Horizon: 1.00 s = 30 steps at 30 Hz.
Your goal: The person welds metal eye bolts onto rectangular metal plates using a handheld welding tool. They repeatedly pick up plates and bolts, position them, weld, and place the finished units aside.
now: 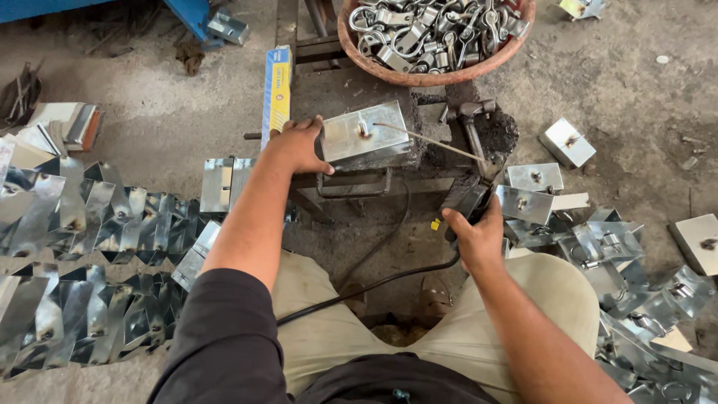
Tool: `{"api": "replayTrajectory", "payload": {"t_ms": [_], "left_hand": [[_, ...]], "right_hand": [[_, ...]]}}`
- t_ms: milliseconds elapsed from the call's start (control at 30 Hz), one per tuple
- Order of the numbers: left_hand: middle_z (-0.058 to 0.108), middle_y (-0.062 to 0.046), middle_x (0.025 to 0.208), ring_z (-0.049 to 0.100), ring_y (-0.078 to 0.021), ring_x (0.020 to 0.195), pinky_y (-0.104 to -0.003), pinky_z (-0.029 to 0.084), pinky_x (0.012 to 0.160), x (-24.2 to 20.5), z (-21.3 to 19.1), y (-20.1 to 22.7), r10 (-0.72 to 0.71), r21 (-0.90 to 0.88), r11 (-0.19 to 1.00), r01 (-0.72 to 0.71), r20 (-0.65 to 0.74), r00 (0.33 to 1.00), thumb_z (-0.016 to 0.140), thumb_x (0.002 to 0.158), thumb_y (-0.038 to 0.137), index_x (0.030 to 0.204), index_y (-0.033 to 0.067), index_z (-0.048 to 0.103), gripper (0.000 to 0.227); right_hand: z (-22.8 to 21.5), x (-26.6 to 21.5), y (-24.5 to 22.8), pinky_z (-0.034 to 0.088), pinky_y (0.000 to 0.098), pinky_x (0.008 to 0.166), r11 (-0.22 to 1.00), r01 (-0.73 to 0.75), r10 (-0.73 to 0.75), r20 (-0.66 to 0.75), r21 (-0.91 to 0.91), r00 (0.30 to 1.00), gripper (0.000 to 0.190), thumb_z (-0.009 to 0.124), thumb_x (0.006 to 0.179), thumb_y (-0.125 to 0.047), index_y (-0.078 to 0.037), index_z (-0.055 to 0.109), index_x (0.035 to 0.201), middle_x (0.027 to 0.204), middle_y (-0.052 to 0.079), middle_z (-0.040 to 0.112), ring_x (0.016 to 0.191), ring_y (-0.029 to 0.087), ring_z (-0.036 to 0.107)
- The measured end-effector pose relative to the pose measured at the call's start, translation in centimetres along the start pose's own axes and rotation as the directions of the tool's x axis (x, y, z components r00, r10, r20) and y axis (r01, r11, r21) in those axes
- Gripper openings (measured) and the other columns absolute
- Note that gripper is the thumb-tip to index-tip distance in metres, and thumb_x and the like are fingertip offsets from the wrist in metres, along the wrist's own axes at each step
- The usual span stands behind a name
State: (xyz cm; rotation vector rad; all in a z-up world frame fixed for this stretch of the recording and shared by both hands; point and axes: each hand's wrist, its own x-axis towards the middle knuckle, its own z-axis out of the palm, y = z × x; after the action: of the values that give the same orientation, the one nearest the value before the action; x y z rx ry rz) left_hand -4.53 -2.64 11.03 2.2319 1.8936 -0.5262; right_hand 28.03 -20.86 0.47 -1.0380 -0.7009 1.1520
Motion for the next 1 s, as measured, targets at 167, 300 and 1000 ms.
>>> {"api": "replayTrajectory", "payload": {"t_ms": [167,300,1000], "left_hand": [[0.032,-0.003,0.166,0.031,-0.0367,0.15,-0.062,0.03,0.118,1.3,-0.1,-0.6,0.003,-0.031,1.0,-0.003,0.006,1.0,0.093,0.056,0.054,0.163,0.0208,0.025,0.131],[0.032,0.0,0.166,0.03,-0.0363,0.15,-0.064,0.025,0.119,2.0,-0.4,0.1,-0.083,-0.03,0.996,0.087,0.117,0.99,0.095,0.058,0.049,0.164,0.0261,0.02,0.132],[0.041,-0.005,0.161,0.04,-0.0448,0.143,-0.069,0.035,0.112,0.7,-2.0,1.0,-0.128,0.001,0.992,0.129,0.124,0.984,0.094,0.06,0.053,0.165,0.0323,0.013,0.134]], "right_hand": [[0.3,0.8,0.2,0.055,0.0282,0.085,0.996,0.045,-0.047,0.021,0.08,0.999,0.053,0.076,0.079,0.003,-0.003,0.053,0.127,0.109,0.005,0.065,0.094,0.014,0.064],[0.6,0.7,0.3,0.055,0.0301,0.079,0.997,-0.009,0.007,0.023,0.072,1.0,0.054,0.076,0.079,0.002,-0.003,0.051,0.126,0.105,0.005,0.062,0.09,0.015,0.063],[0.4,0.3,1.3,0.055,0.0284,0.072,1.0,0.01,-0.012,0.103,0.016,0.995,0.053,0.082,0.08,-0.006,-0.007,0.048,0.12,0.095,0.001,0.052,0.08,0.011,0.058]]}}
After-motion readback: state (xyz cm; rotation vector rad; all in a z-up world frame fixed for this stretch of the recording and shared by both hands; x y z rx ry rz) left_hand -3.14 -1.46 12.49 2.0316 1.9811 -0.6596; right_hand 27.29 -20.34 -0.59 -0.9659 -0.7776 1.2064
